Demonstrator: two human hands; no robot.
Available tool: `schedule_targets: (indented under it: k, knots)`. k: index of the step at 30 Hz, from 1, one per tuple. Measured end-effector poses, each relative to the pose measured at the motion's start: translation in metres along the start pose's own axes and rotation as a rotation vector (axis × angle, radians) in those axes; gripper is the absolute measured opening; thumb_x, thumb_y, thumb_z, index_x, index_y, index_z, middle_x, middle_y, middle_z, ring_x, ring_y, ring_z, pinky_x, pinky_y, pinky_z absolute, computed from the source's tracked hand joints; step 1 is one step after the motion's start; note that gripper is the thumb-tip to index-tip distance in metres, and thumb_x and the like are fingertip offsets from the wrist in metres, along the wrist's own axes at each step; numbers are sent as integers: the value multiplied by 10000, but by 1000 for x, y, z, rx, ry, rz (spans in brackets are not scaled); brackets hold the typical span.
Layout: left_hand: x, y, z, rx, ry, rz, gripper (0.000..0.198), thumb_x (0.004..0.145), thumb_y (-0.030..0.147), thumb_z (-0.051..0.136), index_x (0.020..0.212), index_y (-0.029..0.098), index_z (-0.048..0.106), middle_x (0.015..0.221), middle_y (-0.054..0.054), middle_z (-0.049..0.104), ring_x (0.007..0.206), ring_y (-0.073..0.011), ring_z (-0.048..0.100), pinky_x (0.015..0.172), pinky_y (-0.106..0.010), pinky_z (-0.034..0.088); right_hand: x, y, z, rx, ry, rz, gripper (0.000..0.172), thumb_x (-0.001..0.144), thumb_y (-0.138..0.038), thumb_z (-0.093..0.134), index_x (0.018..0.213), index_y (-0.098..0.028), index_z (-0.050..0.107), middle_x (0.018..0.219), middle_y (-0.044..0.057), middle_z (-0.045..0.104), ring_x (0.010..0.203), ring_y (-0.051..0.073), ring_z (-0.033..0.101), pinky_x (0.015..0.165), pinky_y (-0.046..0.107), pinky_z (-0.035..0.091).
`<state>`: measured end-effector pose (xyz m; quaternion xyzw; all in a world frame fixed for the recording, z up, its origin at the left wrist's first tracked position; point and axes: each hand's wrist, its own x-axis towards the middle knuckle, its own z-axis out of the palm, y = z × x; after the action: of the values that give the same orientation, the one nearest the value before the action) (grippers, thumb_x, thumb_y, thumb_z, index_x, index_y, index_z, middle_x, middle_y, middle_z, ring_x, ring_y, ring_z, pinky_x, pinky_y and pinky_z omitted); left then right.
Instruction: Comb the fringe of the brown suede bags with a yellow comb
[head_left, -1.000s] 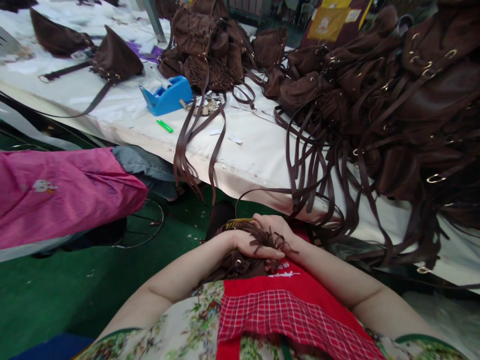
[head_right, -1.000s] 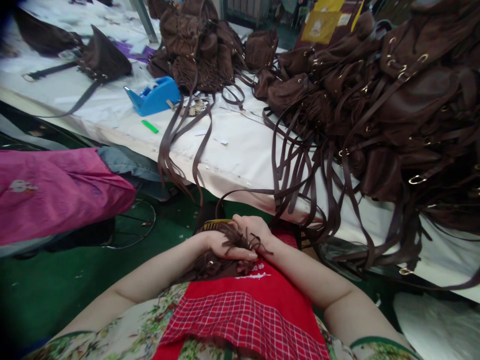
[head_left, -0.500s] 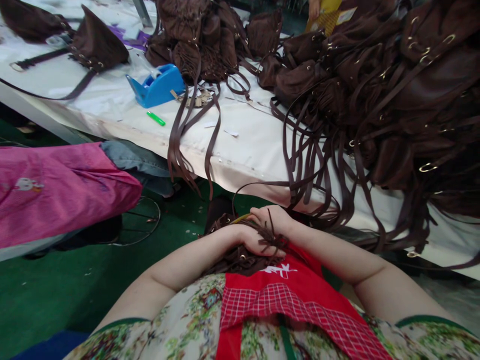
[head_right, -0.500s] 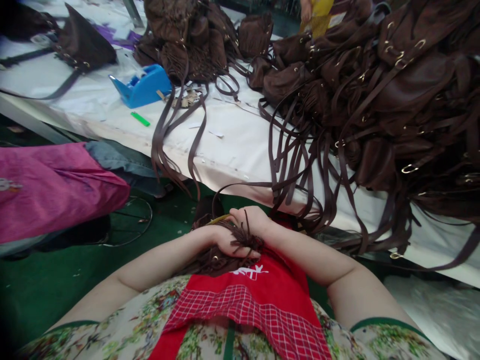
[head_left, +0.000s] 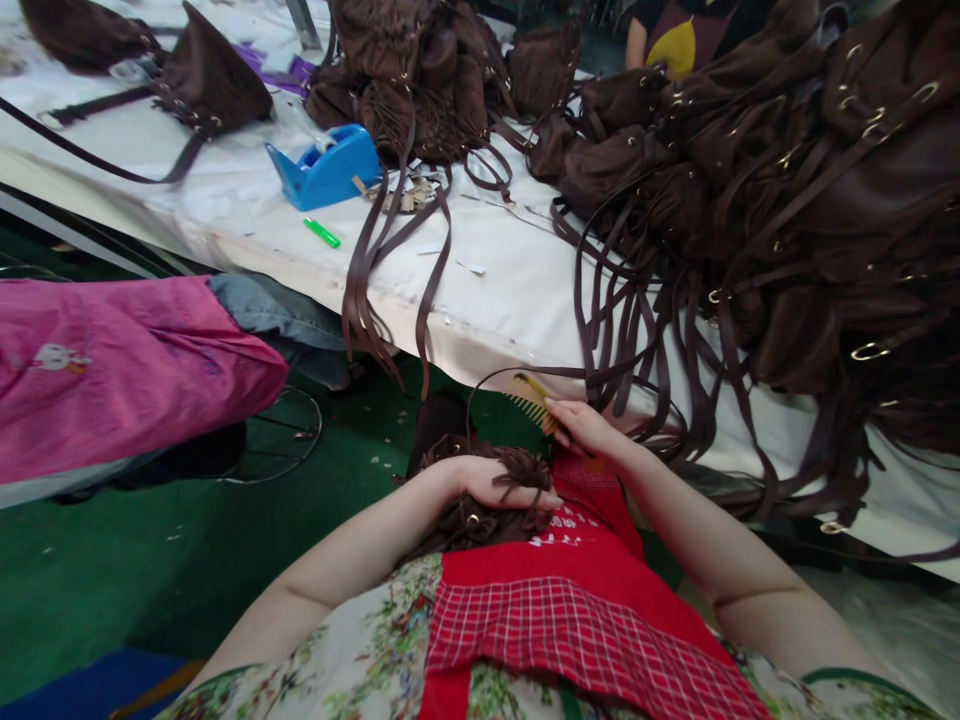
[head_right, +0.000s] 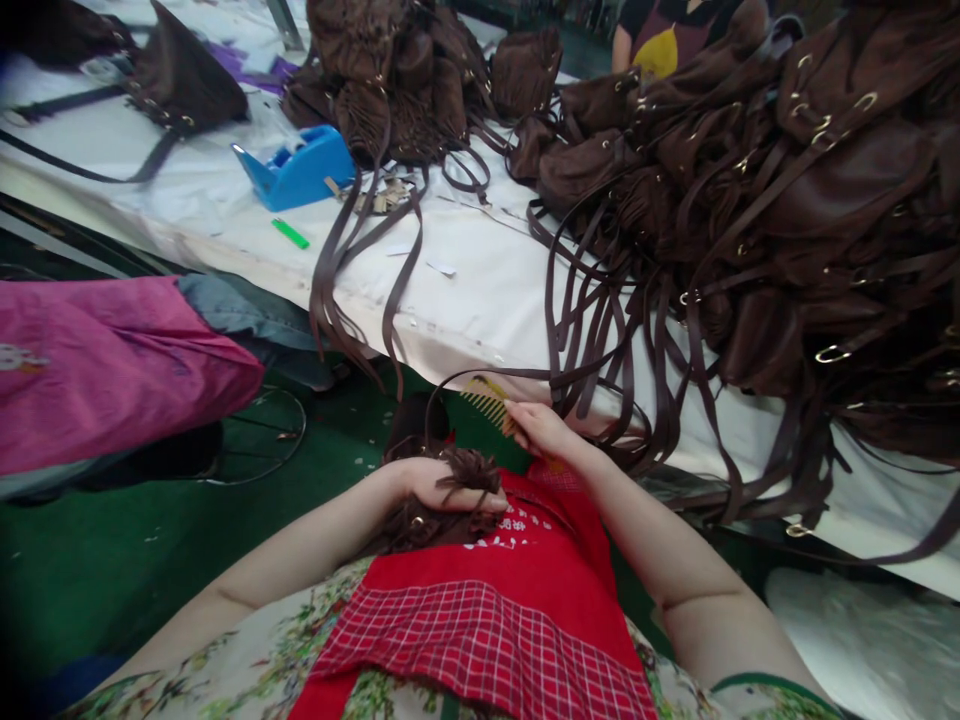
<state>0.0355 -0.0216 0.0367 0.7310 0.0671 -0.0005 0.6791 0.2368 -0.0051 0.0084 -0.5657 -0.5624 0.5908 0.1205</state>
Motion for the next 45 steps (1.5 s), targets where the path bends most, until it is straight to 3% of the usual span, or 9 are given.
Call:
schedule_targets:
  k: [3,6,9,12,22,31,34,39,45]
  knots:
    - [3,2,-1,-11,-5,8,460,903,531,429,735,151,629,701,-16,651,705,-136,577,712,-218,466,-13,-8,3,-168,48,-191,503,919,-573,272,702,-191,517,480,-44,485,399,103,421,414,226,301]
    - [7,4,0,52,33,19,404,901,499,455,766,161,631,725,-17,651,693,-133,577,692,-214,463,-21,-17,16,-649,-58,-420,433,943,-470,341,721,-186,581,642,8,614,603,136,542,553,244,336]
    - [13,4,2,163,9,21,365,927,429,422,796,167,640,753,-23,663,703,-136,592,699,-220,469,-18,-22,31,-1064,-31,-407,375,952,-437,347,853,-207,626,771,47,684,692,170,593,579,265,310]
    - [20,4,6,250,-50,-10,357,938,356,397,795,149,651,753,-38,674,710,-153,604,711,-246,484,-8,-27,41,-1206,68,-301,452,970,-472,246,944,-218,620,854,75,704,752,195,624,580,276,306]
    - [33,1,7,254,-137,-26,233,900,183,435,946,104,649,936,-59,690,936,-177,616,894,-287,487,12,-48,51,-1212,120,-268,545,964,-530,150,973,-228,603,918,73,713,816,213,646,598,272,365]
    - [53,12,23,369,-231,125,62,742,126,602,724,168,644,828,-50,692,909,-230,628,861,-308,487,43,-55,34,-1081,258,-291,472,978,-470,229,1051,-224,625,1013,71,697,897,206,626,717,282,417]
    - [39,7,10,84,-38,112,139,842,213,512,788,162,629,795,-25,664,853,-182,601,859,-288,472,42,-58,11,-907,326,-305,466,968,-483,275,979,-202,646,933,65,697,867,194,616,735,272,414]
    - [0,-31,-7,-473,322,-73,325,858,422,500,662,163,494,645,14,512,649,-124,498,711,-277,447,8,-40,-23,-443,434,-335,423,968,-434,297,807,-189,602,640,-2,606,623,140,564,620,238,396]
    - [-10,-53,-1,-804,396,17,363,827,409,564,607,165,410,582,38,421,571,-93,435,658,-281,403,-32,-20,7,-420,277,-331,401,977,-400,277,722,-197,511,590,-20,543,558,123,512,583,241,362]
